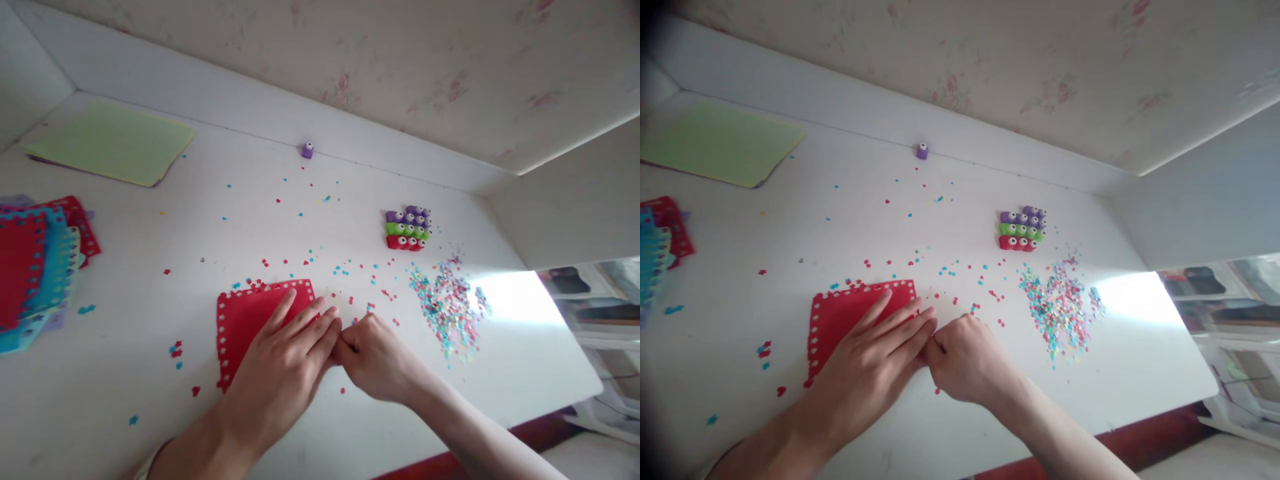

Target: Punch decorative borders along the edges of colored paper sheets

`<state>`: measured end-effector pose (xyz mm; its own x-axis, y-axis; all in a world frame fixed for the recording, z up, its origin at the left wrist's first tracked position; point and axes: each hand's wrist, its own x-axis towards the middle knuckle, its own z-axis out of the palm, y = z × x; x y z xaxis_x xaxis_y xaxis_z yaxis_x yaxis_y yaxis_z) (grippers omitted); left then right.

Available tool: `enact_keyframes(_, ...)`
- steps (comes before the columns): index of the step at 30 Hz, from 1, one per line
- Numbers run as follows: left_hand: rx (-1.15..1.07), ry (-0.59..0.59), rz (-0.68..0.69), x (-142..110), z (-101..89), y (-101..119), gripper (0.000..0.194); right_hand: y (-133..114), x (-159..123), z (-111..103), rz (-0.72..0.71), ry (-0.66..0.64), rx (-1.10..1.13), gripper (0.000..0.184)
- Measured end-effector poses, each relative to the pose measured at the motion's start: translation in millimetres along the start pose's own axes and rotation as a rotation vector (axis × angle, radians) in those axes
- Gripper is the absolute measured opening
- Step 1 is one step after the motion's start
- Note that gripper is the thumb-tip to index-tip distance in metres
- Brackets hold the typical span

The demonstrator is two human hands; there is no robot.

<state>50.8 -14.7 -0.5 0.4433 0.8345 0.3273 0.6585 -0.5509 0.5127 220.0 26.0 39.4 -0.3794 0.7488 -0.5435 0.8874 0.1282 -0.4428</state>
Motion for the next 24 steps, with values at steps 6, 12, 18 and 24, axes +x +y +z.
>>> enact_keyframes(6, 0.036, 0.015, 0.025, 1.4, 2.2, 4.3, 0.032, -2.1, -2.4, -2.7, -0.010, 0.055, 0.002, 0.032)
enact_keyframes(12, 0.081, -0.025, 0.053, 2.1, -3.8, 5.1, 0.032, -4.4, -10.1, -2.9, 0.008, 0.067, 0.017, 0.028)
enact_keyframes(18, 0.091, -0.025, 0.067, -2.4, -7.5, -0.3, 0.041, -2.9, -13.9, -5.9, -0.001, -0.061, 0.161, 0.048)
enact_keyframes(24, 0.135, -0.094, -0.018, -8.0, -15.9, -15.0, 0.067, 14.2, -20.2, -7.4, 0.045, -0.070, 0.275, 0.050)
